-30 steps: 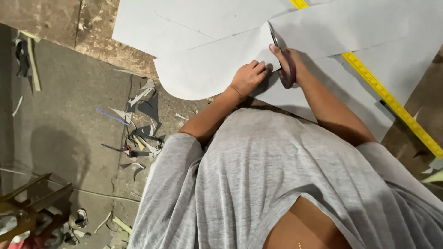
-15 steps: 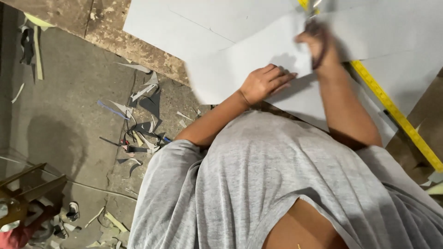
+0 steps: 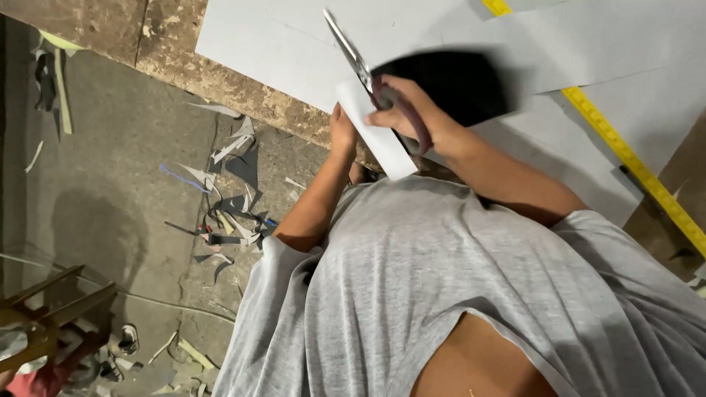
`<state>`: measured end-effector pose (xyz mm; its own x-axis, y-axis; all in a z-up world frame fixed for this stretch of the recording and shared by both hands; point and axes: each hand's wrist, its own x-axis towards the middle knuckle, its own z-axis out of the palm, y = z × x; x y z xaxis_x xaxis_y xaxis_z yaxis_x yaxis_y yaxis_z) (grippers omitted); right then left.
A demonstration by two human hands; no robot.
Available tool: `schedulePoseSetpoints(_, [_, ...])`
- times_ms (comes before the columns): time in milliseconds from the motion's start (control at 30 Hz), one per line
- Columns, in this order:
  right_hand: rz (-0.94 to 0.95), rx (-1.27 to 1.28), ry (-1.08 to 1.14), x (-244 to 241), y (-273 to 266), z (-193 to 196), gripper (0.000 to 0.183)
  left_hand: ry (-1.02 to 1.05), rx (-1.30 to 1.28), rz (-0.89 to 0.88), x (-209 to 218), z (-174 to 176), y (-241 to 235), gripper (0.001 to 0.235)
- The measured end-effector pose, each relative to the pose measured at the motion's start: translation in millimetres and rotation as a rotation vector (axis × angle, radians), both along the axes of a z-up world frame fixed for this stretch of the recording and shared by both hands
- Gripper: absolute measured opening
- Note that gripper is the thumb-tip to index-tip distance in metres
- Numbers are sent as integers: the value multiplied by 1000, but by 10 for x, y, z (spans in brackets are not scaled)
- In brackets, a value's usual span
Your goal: Measuring and cutting pieces of upholstery fabric using a ruler and scissors on a workbench.
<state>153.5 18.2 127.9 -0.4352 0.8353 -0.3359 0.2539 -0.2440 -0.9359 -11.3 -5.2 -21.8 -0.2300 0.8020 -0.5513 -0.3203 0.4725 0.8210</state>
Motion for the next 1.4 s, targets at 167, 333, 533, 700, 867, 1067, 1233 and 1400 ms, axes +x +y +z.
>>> schedulePoseSetpoints(167, [-291, -67, -143, 407, 73, -615, 61, 181, -262, -126, -28, 300, -67, 59])
schedulePoseSetpoints(333, [-467, 32, -350, 1323, 123, -1623, 43, 298, -228, -259, 114, 260, -42, 70])
schedulePoseSetpoints(533, [-472, 196, -479, 1517, 407, -1521, 35, 373, -228, -414, 469, 499, 51, 76])
schedulePoseSetpoints(700, [-353, 227, -603, 1450, 837, -1524, 50, 436, -140, -401, 575, 298, 152, 89])
schedulePoseSetpoints(867, [-266, 84, -942, 1091, 743, -690, 26, 533, -180, -414, 557, -55, 245, 55])
schedulePoseSetpoints(1067, [-531, 96, -773, 1155, 875, -1348, 23, 497, -178, -373, 562, 87, 226, 47])
schedulePoseSetpoints(1233, [-548, 173, -751, 1236, 942, -1511, 21, 440, -194, -353, 596, 308, 261, 51])
schedulePoseSetpoints(1400, [-524, 124, -767, 1232, 971, -1498, 19, 336, -168, -288, 681, 139, 337, 61])
